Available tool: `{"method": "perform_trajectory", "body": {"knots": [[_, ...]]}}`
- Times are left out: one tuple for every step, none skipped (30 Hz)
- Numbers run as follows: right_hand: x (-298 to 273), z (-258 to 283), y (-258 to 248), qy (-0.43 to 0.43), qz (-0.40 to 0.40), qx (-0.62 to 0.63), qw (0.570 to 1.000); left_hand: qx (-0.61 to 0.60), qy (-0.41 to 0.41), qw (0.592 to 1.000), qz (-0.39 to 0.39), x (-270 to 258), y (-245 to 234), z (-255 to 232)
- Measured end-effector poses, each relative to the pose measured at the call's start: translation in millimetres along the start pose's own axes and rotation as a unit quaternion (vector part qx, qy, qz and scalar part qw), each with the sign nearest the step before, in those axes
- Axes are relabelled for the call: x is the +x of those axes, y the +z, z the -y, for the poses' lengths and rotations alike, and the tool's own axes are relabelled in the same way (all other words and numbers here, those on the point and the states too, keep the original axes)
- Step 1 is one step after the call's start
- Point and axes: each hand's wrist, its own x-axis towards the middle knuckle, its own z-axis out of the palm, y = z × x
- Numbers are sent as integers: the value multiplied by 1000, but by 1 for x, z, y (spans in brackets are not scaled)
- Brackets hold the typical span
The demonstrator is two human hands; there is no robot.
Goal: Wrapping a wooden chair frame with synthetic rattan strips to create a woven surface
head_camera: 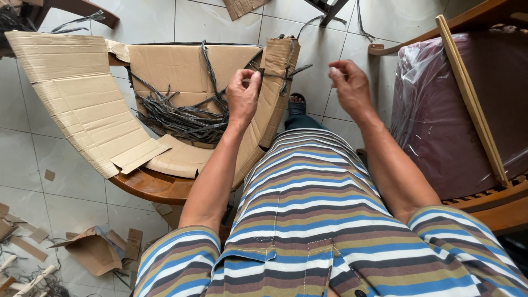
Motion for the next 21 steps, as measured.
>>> {"method": "perform_trajectory", "body": {"knots": [[-3, 9, -5, -2, 1, -1, 1000, -1, 1, 1000, -2, -2, -8, -9], [-7, 18, -12, 1, -12, 11, 1000, -21, -1, 1000, -11, -5, -16, -18], [-11, 26, -18, 4, -25, 22, 999, -40, -3, 999, -21, -8, -24, -27], [-14, 44, -25, 3, -23, 21, 999, -41, -4, 999, -22, -11, -33, -46], [-18, 62, -31, 8, -31, 8, 999, -70, 27, 997, -4, -15, -43, -64], [-22, 80, -39, 13, -39, -5, 999, -98, 58, 993, 15, -19, -52, -83], [-24, 90, -46, 13, -39, -6, 999, -99, 58, 993, 14, -21, -60, -97], [-26, 99, -52, -43, -47, 19, 998, -138, 74, 988, 5, -22, -69, -110], [-28, 109, -59, -98, -56, 43, 993, -176, 91, 980, -4, -23, -77, -124], [-30, 120, -63, -99, -55, 42, 993, -177, 90, 980, -5, -24, -86, -136], [-33, 132, -68, -133, -77, 52, 987, -193, 134, 972, -13, -26, -94, -148], [-36, 144, -71, -167, -98, 63, 979, -208, 177, 962, -23, -27, -103, -160], [-38, 150, -71, -168, -97, 62, 979, -209, 177, 961, -24, -30, -107, -171], [-40, 155, -71, -179, -100, 74, 976, -199, 180, 962, -53, -32, -112, -182], [-41, 161, -70, -191, -104, 86, 972, -190, 182, 961, -81, -35, -116, -193], [-42, 160, -66, -190, -100, 85, 973, -189, 180, 962, -84, -34, -116, -182], [-42, 158, -61, -186, -89, 80, 975, -207, 178, 960, -67, -33, -117, -171], [-42, 157, -56, -183, -79, 74, 977, -224, 177, 957, -49, -32, -117, -160], [-42, 149, -48, -182, -76, 74, 978, -224, 175, 957, -52, -38, -115, -148], [-42, 141, -40, -163, -54, 63, 983, -211, 134, 968, -32, -43, -112, -137], [-42, 133, -33, -143, -32, 52, 988, -197, 93, 976, -12, -48, -109, -125]]}}
